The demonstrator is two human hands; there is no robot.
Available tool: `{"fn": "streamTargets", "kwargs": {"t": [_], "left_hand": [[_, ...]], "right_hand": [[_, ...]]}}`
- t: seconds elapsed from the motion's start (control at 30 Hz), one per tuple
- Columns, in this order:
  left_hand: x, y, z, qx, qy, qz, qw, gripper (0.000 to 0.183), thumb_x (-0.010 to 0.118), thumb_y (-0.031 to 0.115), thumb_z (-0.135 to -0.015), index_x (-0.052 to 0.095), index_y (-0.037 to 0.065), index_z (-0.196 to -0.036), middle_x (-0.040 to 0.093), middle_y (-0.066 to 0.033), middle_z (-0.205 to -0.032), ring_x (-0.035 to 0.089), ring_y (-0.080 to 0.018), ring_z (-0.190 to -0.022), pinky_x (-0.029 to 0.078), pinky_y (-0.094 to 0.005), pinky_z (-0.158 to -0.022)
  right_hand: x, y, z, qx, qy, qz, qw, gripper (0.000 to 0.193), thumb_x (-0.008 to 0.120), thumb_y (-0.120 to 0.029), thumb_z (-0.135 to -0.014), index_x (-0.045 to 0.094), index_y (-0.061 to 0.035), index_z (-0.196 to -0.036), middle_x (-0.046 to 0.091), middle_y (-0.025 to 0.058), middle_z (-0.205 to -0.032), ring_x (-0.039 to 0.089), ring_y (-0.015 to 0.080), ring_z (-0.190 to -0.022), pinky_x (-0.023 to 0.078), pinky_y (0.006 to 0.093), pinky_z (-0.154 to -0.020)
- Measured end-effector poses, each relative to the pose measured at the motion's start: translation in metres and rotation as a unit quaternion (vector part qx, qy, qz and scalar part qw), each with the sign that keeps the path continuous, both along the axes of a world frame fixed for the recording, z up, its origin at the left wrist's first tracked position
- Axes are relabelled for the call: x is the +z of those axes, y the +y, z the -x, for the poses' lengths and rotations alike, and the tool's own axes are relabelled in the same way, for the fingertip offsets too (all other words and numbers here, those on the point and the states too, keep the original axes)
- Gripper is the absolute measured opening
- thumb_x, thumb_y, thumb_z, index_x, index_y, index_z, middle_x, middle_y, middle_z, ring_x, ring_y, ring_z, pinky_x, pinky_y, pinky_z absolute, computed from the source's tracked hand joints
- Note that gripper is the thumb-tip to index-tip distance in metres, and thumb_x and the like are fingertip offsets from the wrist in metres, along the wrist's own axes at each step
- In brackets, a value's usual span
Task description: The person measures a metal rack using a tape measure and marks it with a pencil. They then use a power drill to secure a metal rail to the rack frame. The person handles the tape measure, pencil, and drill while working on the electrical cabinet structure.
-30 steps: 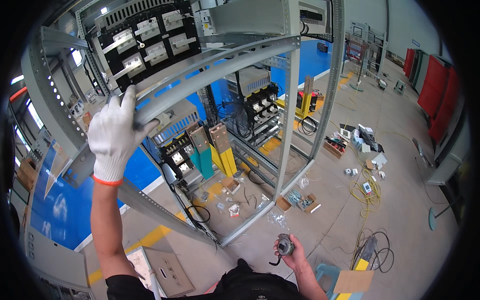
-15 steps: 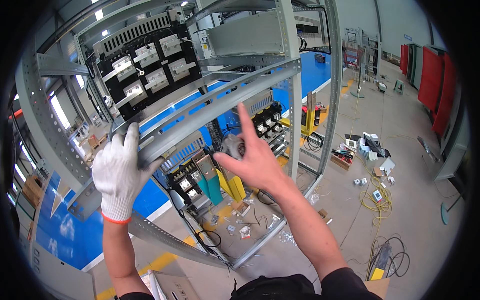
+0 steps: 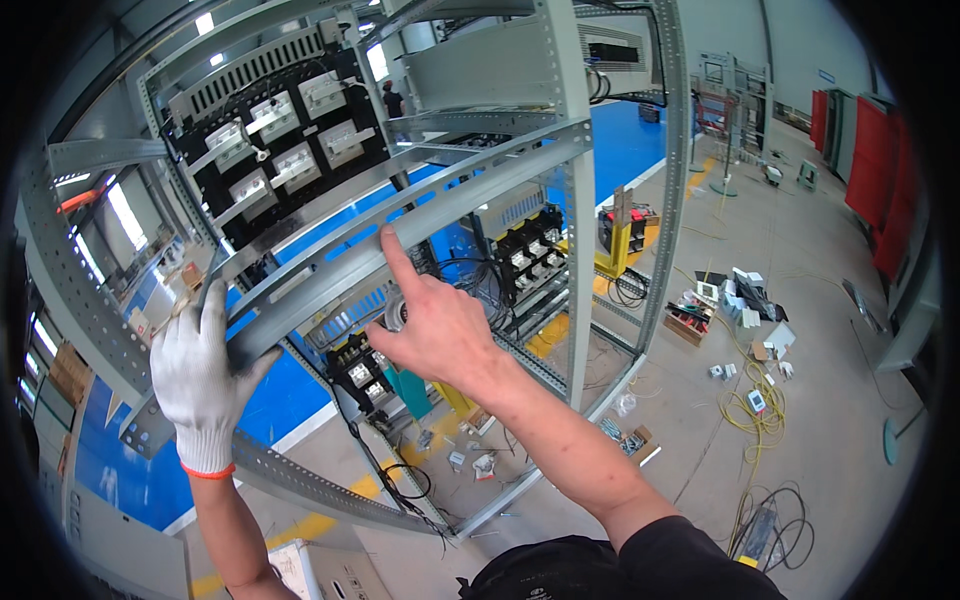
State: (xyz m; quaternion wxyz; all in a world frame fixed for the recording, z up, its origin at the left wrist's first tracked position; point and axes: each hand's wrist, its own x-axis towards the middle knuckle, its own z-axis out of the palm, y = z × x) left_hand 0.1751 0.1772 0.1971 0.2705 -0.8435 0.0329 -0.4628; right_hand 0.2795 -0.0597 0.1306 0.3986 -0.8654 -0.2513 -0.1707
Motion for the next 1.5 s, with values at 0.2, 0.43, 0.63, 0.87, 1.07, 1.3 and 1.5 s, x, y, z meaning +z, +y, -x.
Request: {"fn": "streamTargets", "kwargs": {"t": [0.2,0.43,0.63,0.87,1.07,1.3,1.5], "left_hand": [[0.000,-0.025,-0.004,0.014,-0.021,-0.011,1.000,0.092,0.093,0.036,-0.055,0.056,0.007,-0.134,0.060,-0.0081,-0.094,0.061,-0.0245,-0.090,0.048,-0.0412,-0.083],[-0.006,-0.057,-0.063,-0.110,-0.062,-0.060,0.990,0.062,0.073,0.038,-0.078,0.059,0.014,-0.133,0.059,-0.0060,-0.086,0.061,-0.0224,-0.075,0.047,-0.0371,-0.066],[-0.008,-0.051,-0.067,-0.162,-0.095,-0.103,0.977,0.047,0.059,0.025,-0.084,0.061,0.018,-0.130,0.050,-0.0036,-0.075,0.053,-0.0184,-0.060,0.040,-0.0348,-0.053],[-0.009,-0.051,-0.068,-0.277,-0.139,-0.061,0.949,0.020,0.061,0.024,-0.078,0.065,0.014,-0.095,0.055,-0.0066,-0.081,0.056,-0.0207,-0.066,0.045,-0.0364,-0.062],[-0.010,-0.046,-0.070,-0.296,-0.128,-0.073,0.944,0.020,0.061,0.025,-0.077,0.064,0.012,-0.092,0.058,-0.0095,-0.089,0.061,-0.0244,-0.075,0.050,-0.0434,-0.082],[-0.009,-0.043,-0.062,-0.284,-0.043,-0.081,0.955,0.021,0.063,0.027,-0.079,0.065,0.012,-0.093,0.064,-0.0142,-0.103,0.068,-0.0286,-0.095,0.049,-0.0522,-0.099],[-0.004,-0.050,-0.060,-0.261,-0.012,-0.090,0.961,0.015,0.066,0.016,-0.075,0.065,0.012,-0.089,0.063,-0.0123,-0.113,0.065,-0.0287,-0.102,0.049,-0.0502,-0.099]], "right_hand": [[0.005,0.003,0.004,-0.023,0.011,0.026,0.999,0.105,0.070,-0.038,-0.077,0.013,-0.0132,-0.161,0.069,0.0255,-0.094,0.068,0.0447,-0.088,0.055,0.0509,-0.081],[0.008,0.009,0.009,-0.030,0.014,0.006,0.999,0.107,0.073,-0.037,-0.075,0.015,-0.0103,-0.161,0.070,0.0263,-0.087,0.069,0.0445,-0.083,0.054,0.0497,-0.078],[0.009,-0.001,0.010,0.076,0.033,-0.079,0.993,0.106,0.077,-0.036,-0.075,0.019,-0.0094,-0.160,0.071,0.0194,-0.090,0.069,0.0309,-0.081,0.054,0.0416,-0.077],[0.014,-0.006,0.010,0.166,-0.035,-0.234,0.957,0.080,0.080,-0.028,-0.078,0.035,-0.0071,-0.141,0.064,0.0094,-0.103,0.060,0.0155,-0.090,0.048,0.0306,-0.083],[0.001,0.007,-0.021,0.227,-0.268,-0.121,0.929,0.093,0.090,-0.021,-0.070,0.034,-0.0028,-0.142,0.060,0.0225,-0.122,0.063,0.0328,-0.110,0.050,0.0407,-0.096],[0.014,0.018,-0.002,0.169,-0.378,-0.049,0.909,0.103,0.091,-0.017,-0.062,0.036,-0.0038,-0.148,0.061,0.0203,-0.119,0.061,0.0397,-0.106,0.051,0.0445,-0.092],[0.027,-0.004,-0.001,0.152,-0.340,0.017,0.928,0.104,0.088,-0.019,-0.063,0.034,-0.0041,-0.151,0.060,0.0160,-0.100,0.060,0.0353,-0.090,0.051,0.0442,-0.081]]}}
